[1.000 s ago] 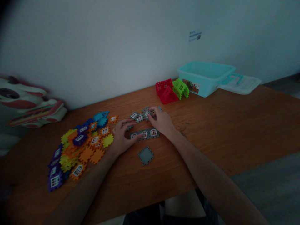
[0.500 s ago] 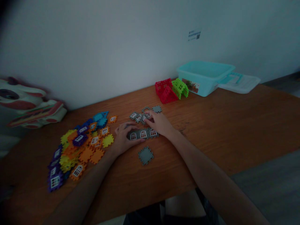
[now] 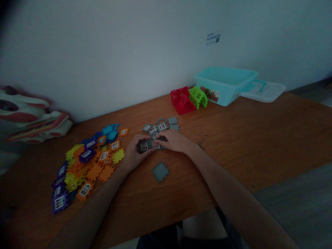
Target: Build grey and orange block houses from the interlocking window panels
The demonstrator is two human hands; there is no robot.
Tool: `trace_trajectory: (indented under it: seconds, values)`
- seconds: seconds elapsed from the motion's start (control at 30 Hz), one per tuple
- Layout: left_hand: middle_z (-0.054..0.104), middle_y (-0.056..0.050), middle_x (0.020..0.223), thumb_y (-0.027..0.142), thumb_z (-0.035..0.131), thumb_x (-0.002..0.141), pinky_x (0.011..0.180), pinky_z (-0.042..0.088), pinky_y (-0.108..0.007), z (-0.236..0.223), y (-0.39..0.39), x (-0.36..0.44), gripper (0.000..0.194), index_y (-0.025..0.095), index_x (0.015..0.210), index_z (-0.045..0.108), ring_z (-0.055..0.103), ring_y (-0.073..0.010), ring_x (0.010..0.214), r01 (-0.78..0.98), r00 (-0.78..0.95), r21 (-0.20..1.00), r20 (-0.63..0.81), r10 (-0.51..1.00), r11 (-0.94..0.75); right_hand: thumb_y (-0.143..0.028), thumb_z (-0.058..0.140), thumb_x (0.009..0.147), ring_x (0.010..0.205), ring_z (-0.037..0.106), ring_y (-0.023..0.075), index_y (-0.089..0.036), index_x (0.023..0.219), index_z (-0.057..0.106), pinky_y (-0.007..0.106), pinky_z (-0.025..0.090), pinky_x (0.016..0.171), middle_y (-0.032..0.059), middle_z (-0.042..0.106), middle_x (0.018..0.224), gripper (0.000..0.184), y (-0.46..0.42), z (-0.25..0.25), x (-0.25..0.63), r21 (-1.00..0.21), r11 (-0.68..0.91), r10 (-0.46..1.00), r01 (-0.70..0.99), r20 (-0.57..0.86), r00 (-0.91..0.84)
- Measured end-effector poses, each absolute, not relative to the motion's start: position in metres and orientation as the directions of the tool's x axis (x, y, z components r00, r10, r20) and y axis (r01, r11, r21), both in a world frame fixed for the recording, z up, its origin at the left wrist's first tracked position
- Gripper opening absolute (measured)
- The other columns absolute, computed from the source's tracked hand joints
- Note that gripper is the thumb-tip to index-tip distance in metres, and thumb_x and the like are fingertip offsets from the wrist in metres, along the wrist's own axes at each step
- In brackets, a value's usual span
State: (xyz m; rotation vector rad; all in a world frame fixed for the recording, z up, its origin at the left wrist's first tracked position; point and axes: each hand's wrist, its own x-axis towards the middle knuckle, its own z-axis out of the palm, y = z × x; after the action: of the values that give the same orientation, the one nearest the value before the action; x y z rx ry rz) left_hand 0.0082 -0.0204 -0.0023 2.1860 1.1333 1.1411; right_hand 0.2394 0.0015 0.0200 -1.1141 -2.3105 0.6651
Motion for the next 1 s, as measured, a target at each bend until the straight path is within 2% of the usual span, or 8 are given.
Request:
trace_trajectory:
  seconds: [0.13,0.3,0.43,0.53,0.63,0.73,0.87,1.0]
  values:
    - [0.073,-0.005,0.101,0.035,0.076,0.083,0.073,0.056,-0.032,0.000,-0.018,0.007,0.030,0.022,0.109,0.067,0.070,-0.0198,0.085,0.439,0.233,0.792,0.356,0.905,-0.424,-0.039,0.062,0.098,0.083,0.068,0.0189,-0.020,0.102,0.075,0.028,0.044,0.072,0.0050,0.078,0.094,0.024,0.002,0.018,0.240,-0.628,0.520,0.833,0.579,0.222,-0.507]
    - [0.075,-0.002,0.086,0.037,0.074,0.084,0.059,0.051,-0.027,0.004,-0.020,0.009,0.026,0.024,0.106,0.073,0.064,-0.0158,0.065,0.479,0.219,0.801,0.287,0.933,-0.359,-0.038,0.061,0.099,0.084,0.068,0.0198,-0.019,0.104,0.073,0.029,0.043,0.072,0.0056,0.077,0.096,0.023,0.001,0.021,0.239,-0.584,0.555,0.815,0.593,0.238,-0.529]
    - [0.076,-0.003,0.091,0.036,0.072,0.085,0.068,0.052,-0.029,0.006,-0.022,0.009,0.021,0.023,0.102,0.073,0.068,-0.0177,0.076,0.474,0.184,0.776,0.375,0.909,-0.416,-0.039,0.061,0.099,0.081,0.067,0.0203,-0.019,0.099,0.072,0.029,0.042,0.070,0.0058,0.076,0.090,0.024,0.003,0.025,0.244,-0.529,0.579,0.806,0.620,0.260,-0.531]
    - [0.075,-0.004,0.091,0.038,0.071,0.086,0.068,0.052,-0.029,0.004,-0.019,0.007,0.023,0.021,0.100,0.071,0.068,-0.0178,0.076,0.471,0.044,0.807,0.382,0.923,-0.356,-0.037,0.062,0.098,0.082,0.067,0.0213,-0.017,0.098,0.072,0.030,0.041,0.071,0.0082,0.075,0.092,0.022,0.007,0.028,0.257,-0.491,0.543,0.840,0.681,0.292,-0.458]
    - [0.074,-0.005,0.095,0.041,0.071,0.085,0.072,0.053,-0.030,0.002,-0.016,0.006,0.025,0.020,0.100,0.068,0.069,-0.0184,0.082,0.441,-0.045,0.841,0.368,0.929,-0.313,-0.039,0.061,0.098,0.076,0.066,0.0195,-0.017,0.100,0.072,0.029,0.041,0.067,0.0069,0.076,0.090,0.024,0.012,0.031,0.273,-0.554,0.462,0.886,0.693,0.315,-0.339]
    - [0.075,-0.006,0.103,0.041,0.067,0.089,0.080,0.054,-0.032,0.003,-0.016,0.007,0.023,0.020,0.100,0.064,0.069,-0.0187,0.090,0.400,0.002,0.851,0.370,0.929,-0.340,-0.043,0.062,0.097,0.073,0.066,0.0182,-0.019,0.101,0.074,0.028,0.041,0.065,0.0049,0.077,0.088,0.027,0.012,0.034,0.278,-0.620,0.425,0.904,0.659,0.321,-0.282]
    - [0.075,-0.006,0.102,0.041,0.058,0.096,0.083,0.053,-0.034,0.004,-0.019,0.009,0.020,0.022,0.100,0.058,0.069,-0.0184,0.090,0.358,0.062,0.865,0.354,0.933,-0.351,-0.045,0.062,0.096,0.075,0.067,0.0181,-0.021,0.103,0.074,0.028,0.042,0.066,0.0042,0.077,0.091,0.028,0.004,0.036,0.266,-0.637,0.452,0.888,0.624,0.256,-0.382]
    - [0.071,-0.004,0.091,0.044,0.054,0.098,0.083,0.052,-0.034,0.001,-0.018,0.007,0.022,0.022,0.099,0.055,0.067,-0.0189,0.088,0.341,0.050,0.869,0.365,0.930,-0.359,-0.047,0.062,0.097,0.081,0.066,0.0213,-0.021,0.101,0.074,0.031,0.044,0.073,0.0055,0.076,0.089,0.029,0.000,0.031,0.254,-0.522,0.527,0.840,0.671,0.196,-0.506]
